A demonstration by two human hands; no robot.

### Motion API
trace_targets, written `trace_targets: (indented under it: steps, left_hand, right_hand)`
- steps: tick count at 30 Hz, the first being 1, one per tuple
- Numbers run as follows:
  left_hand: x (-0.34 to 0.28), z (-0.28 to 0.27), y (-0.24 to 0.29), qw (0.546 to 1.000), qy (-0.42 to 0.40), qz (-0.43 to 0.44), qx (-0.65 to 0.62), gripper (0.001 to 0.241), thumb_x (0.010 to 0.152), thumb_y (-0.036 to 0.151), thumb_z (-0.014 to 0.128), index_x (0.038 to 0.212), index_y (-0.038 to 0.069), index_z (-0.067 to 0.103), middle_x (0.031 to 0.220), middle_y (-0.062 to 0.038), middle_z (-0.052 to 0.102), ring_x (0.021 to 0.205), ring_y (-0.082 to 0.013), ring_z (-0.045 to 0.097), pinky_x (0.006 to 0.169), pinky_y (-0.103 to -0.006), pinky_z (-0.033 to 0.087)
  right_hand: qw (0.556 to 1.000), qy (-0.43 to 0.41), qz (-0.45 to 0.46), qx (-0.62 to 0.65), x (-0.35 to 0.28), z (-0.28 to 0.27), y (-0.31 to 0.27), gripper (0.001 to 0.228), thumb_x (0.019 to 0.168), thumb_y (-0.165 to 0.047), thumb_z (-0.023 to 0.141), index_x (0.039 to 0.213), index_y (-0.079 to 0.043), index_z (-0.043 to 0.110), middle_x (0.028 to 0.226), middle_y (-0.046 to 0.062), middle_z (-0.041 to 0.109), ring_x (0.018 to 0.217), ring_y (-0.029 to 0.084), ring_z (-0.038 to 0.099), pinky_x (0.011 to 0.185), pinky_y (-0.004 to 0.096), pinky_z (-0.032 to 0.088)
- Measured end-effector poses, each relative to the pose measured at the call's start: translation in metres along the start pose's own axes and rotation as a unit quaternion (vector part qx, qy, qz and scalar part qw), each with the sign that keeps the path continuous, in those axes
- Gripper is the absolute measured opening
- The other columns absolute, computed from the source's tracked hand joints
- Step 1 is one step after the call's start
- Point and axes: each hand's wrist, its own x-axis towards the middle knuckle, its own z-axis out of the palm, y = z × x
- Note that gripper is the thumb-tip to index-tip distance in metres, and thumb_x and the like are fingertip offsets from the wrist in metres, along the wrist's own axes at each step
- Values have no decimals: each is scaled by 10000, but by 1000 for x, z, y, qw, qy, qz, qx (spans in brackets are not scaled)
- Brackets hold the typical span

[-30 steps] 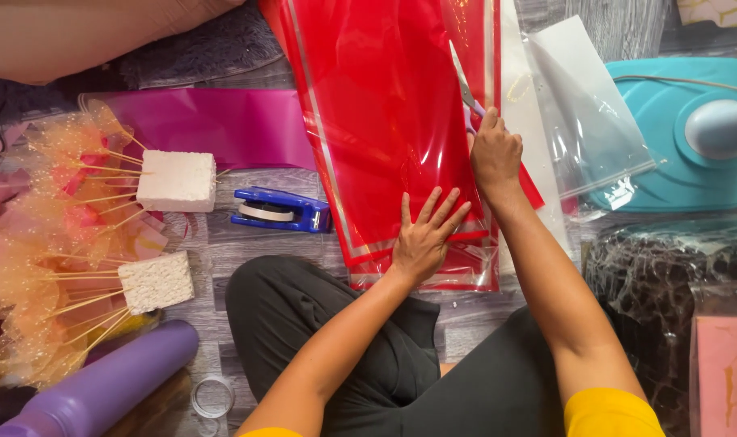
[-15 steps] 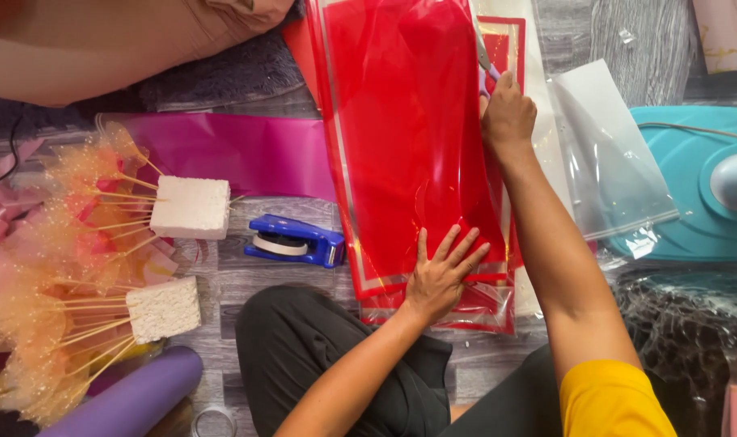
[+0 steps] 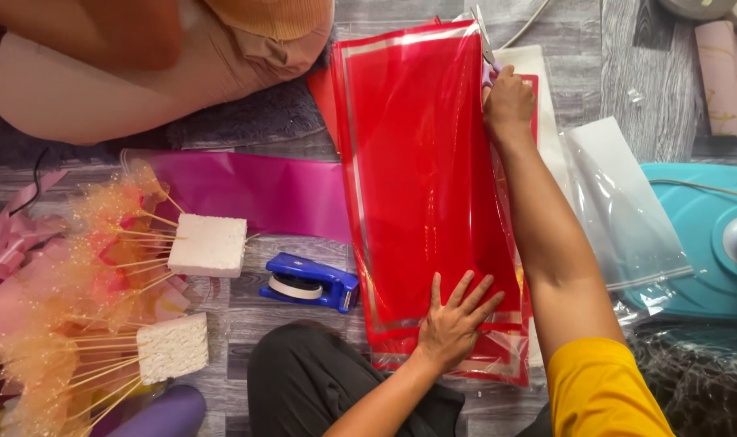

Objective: Cutting red plastic wrapping sheets with scissors and organizing them into a stack on the floor.

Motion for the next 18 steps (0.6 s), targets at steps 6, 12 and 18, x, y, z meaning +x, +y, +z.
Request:
trace_targets:
  steps: [6,12,18]
  left_hand:
    - [-1,3,-2,1000,0,-1,-5,804,971,90,537,1725,293,345,1821,-17,325,1692,-367,285,1260,-829,122]
    - [-2,11,-4,999,29,9,8,799,977,127,557,1726,300,339,1814,0,343,1682,-349,329,1259,-829,129]
    - [5,35,-13,996,90,-4,-17,804,939,160,462,1718,327,346,1774,25,393,1618,-318,378,1279,-779,110]
  right_hand:
    - [998,12,52,26,28,-13,14,345,1036,-316,666,1162,1,611,989,276,754,875,534,732,700,650,571]
    - [987,-20,66,146,-137,-131,38,324,1080,-327,552,1202,-39,637,927,257,706,785,520,659,673,623,473]
    - [979,-130,139,78,-352,-202,80,468,1019,-471,652,1266,-75,678,1026,295,781,1065,569,726,914,647,559]
